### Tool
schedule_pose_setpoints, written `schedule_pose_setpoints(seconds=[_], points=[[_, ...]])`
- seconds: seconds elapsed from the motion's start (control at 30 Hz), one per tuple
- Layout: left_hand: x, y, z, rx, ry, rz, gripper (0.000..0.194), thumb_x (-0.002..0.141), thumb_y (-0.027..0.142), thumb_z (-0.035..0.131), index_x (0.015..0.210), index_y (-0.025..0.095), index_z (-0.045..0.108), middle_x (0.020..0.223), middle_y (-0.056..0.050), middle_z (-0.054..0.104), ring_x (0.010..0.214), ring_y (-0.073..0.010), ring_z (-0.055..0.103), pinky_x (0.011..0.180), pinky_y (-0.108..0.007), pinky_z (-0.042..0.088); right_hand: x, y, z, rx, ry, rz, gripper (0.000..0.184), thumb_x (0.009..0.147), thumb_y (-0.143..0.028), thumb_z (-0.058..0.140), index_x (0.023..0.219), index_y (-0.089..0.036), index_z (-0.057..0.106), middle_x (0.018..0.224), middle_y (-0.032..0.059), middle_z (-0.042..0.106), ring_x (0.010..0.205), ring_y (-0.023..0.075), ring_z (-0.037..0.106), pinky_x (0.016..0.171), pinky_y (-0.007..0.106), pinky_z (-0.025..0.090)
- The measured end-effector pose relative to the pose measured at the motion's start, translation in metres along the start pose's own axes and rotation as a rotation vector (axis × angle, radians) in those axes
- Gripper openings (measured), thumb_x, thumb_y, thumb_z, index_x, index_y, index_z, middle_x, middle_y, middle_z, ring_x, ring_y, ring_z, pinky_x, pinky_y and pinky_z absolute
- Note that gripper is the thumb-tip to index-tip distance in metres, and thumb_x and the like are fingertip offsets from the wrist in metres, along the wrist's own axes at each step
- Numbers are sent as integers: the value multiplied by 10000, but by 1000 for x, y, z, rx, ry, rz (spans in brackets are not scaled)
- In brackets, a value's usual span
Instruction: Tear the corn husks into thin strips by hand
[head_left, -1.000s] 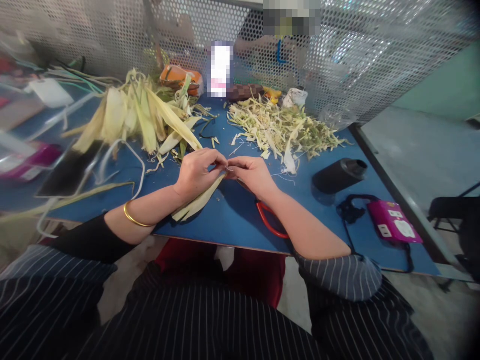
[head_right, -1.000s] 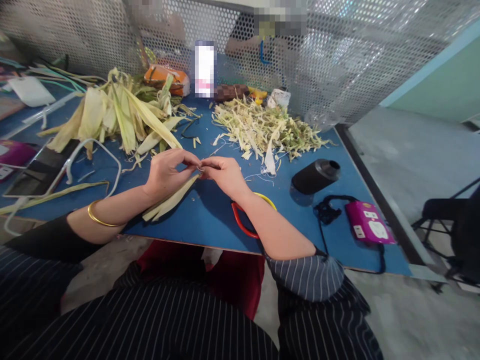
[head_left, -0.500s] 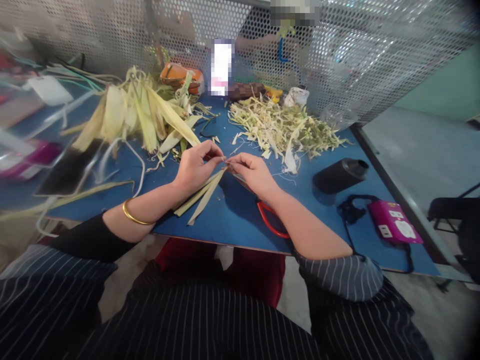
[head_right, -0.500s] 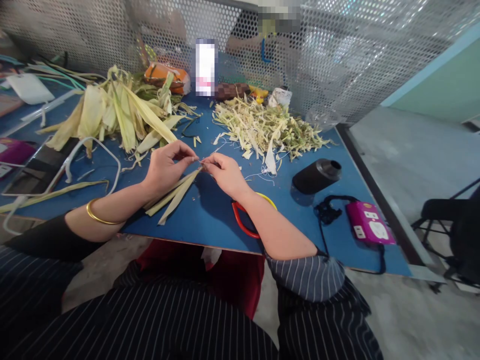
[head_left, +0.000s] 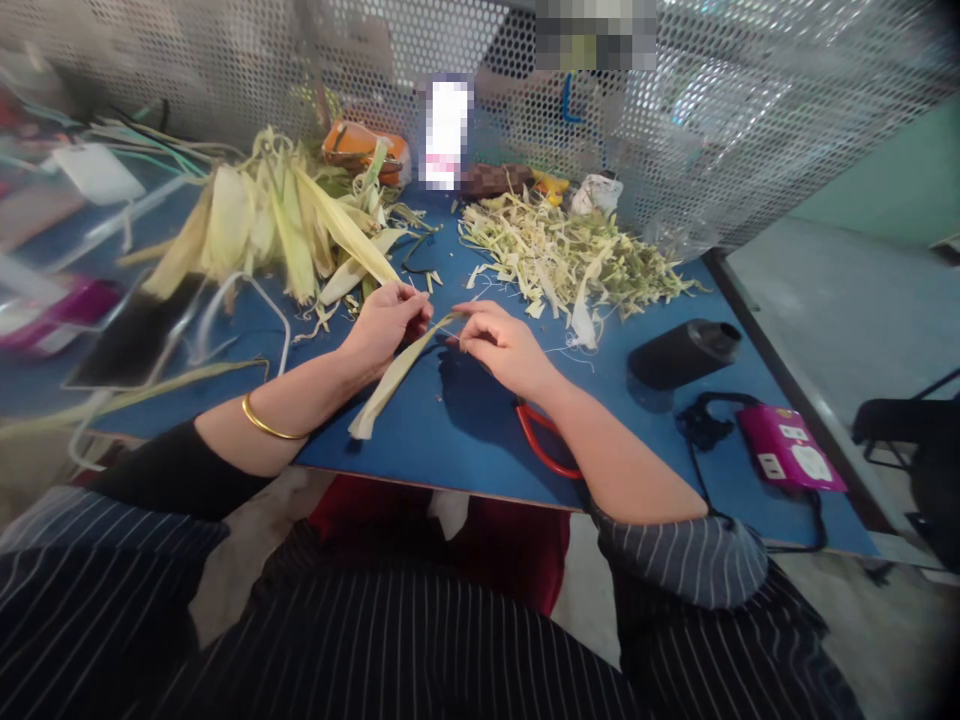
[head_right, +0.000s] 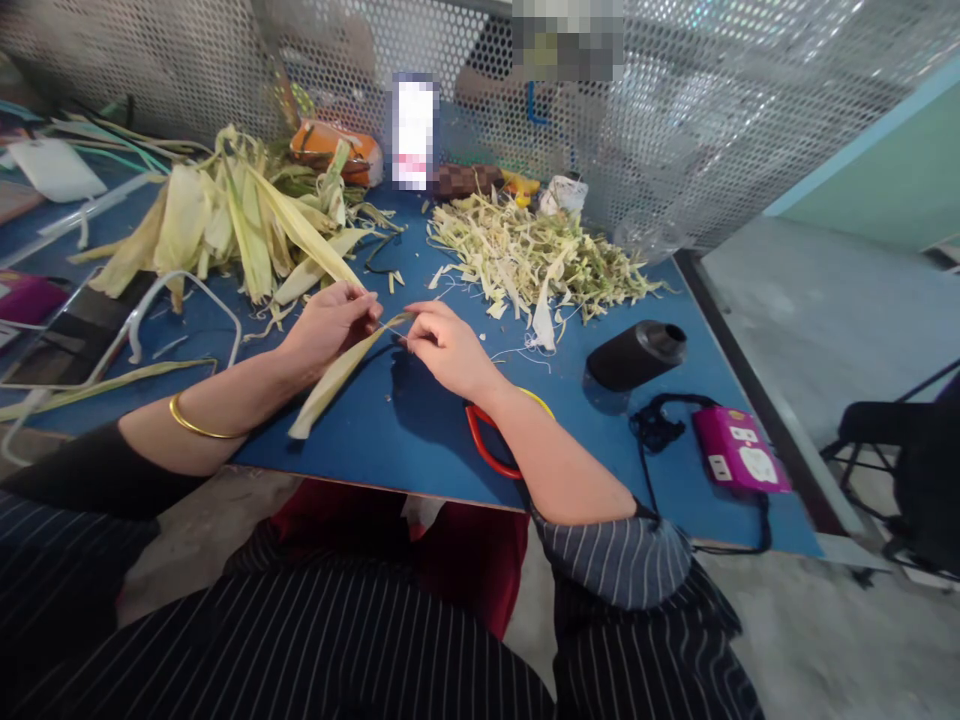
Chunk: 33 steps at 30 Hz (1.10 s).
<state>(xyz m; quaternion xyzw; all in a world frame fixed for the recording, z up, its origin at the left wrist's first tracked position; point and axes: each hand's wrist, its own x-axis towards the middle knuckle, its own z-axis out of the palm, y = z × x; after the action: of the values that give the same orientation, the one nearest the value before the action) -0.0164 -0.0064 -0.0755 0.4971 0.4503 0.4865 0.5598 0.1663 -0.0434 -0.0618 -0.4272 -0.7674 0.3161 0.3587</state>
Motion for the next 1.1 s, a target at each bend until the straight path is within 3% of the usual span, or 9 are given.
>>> schedule_pose_setpoints(seconds=[0.07,0.13,0.23,0.37,0.47,0.67,0.83,1.1], points=[[-2,1,3,23,13,22,160,844,172,543,732,198,433,598,42,553,448,-58,466,458,-204,393,-1,-1,-1,-32,88,-24,138,780,-124,506,667,-187,554,1064,87,566,1091,216,525,857,364,440],[-4,2,5,50,-9,55,145,850,159,528,743,196,437,582,46,553,442,-57,464,455,-201,378,-2,-3,-1,-69,169,-43,111,792,-146,509,699,-182,558,1078,86,532,900,177,557,742,333,455],[-4,3,6,106,-41,118,149,853,138,519,742,194,436,567,44,565,450,-59,479,468,-202,387,-5,-7,0,-141,250,-77,82,807,-176,516,733,-189,547,1039,68,501,678,117,480,664,320,441],[-2,0,6,175,-42,169,165,844,126,532,733,200,435,558,44,569,463,-65,495,485,-211,408,-8,-12,0,-179,303,-134,92,827,-199,505,739,-203,530,1013,69,493,696,135,465,667,333,432],[-1,-3,5,194,-45,182,154,846,138,531,740,204,440,564,40,573,468,-71,506,487,-218,418,-9,-16,0,-90,210,-132,117,855,-233,487,743,-209,507,1009,70,529,699,137,495,686,342,445],[-1,-4,6,210,-81,187,152,833,147,544,738,203,440,565,45,570,475,-78,520,491,-223,433,-7,-15,3,340,-97,47,125,911,-303,416,842,-221,479,979,43,608,706,135,616,671,331,481],[-4,-1,5,224,-175,227,153,827,157,559,742,204,441,570,38,560,485,-81,514,498,-226,435,-3,-8,3,300,-57,48,127,904,-274,434,792,-219,459,758,8,582,716,139,608,727,331,478],[-2,-5,0,406,-164,351,123,809,173,563,744,214,467,577,37,569,498,-100,526,491,-240,439,-4,-9,0,93,-55,1,144,903,-204,407,766,-224,447,715,-2,599,735,144,571,780,338,445]])
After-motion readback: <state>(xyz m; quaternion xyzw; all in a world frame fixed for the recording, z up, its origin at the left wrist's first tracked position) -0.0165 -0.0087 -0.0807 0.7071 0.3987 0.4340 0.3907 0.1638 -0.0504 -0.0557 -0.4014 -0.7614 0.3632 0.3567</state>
